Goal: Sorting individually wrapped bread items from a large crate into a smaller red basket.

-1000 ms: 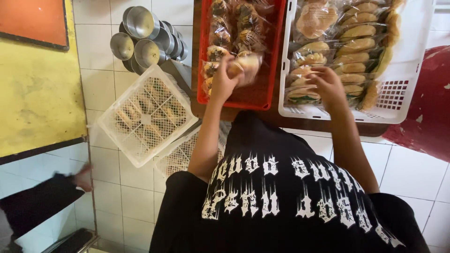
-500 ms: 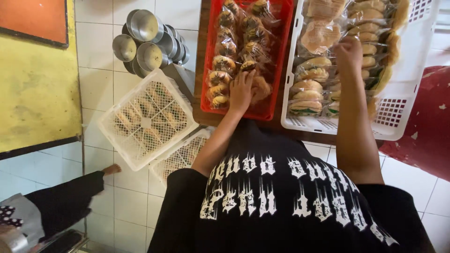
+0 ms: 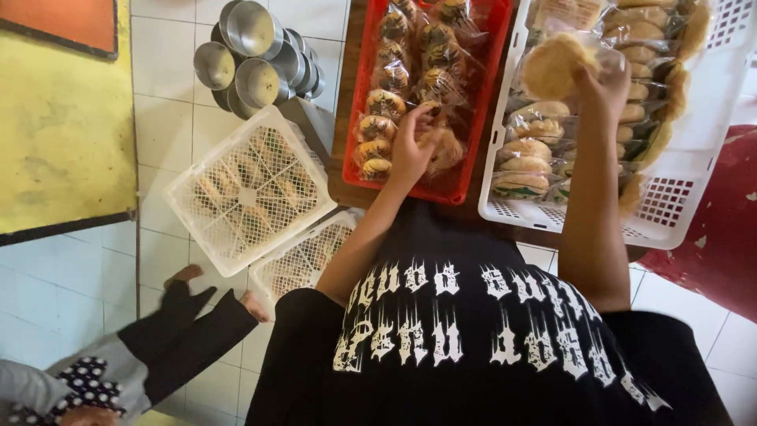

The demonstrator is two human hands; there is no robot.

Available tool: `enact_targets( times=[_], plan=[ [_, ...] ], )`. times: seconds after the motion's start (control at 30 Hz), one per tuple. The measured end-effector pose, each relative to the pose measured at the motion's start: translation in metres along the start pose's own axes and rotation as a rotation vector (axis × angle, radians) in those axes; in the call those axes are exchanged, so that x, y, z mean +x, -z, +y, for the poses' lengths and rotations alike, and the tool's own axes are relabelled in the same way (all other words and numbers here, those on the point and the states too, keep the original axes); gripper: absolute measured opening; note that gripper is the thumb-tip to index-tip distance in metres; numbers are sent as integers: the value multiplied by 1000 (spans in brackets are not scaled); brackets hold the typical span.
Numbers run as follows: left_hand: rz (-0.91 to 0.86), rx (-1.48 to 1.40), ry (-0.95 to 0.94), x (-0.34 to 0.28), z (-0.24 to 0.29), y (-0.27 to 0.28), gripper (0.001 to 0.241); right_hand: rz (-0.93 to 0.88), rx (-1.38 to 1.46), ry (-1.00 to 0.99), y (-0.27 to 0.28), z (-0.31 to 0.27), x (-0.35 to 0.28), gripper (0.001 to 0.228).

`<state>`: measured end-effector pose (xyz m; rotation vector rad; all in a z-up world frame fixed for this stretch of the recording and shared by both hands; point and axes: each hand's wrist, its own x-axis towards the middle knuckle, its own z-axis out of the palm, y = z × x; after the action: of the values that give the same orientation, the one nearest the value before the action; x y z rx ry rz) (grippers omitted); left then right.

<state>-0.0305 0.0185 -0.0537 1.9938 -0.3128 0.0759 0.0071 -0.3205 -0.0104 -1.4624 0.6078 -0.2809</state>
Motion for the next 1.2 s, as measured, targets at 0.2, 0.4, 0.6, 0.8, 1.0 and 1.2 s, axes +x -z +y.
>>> enact_targets(
  times=[0.2, 0.4, 0.6, 0.8, 1.0, 1.2],
  plan=[
    [-368, -589, 241, 36, 77, 8, 106, -264, 148, -80, -37, 2, -105, 41],
    [-264, -111, 423, 36, 48, 52, 80, -354, 591, -359, -81, 72, -103, 44],
    [-192, 32, 152, 28, 57, 126, 67, -348, -1263, 784, -116, 84, -116, 54],
    [-411, 57, 476, 21, 72, 124, 72, -688, -1383, 139, -153, 46, -127, 76],
    [-467, 110, 195, 5, 51, 123, 66, -666, -1122, 595, -125, 94, -110, 53],
    [-641, 276, 295, 25, 66, 119, 61, -492, -865, 492, -123, 74, -113, 41]
  ],
)
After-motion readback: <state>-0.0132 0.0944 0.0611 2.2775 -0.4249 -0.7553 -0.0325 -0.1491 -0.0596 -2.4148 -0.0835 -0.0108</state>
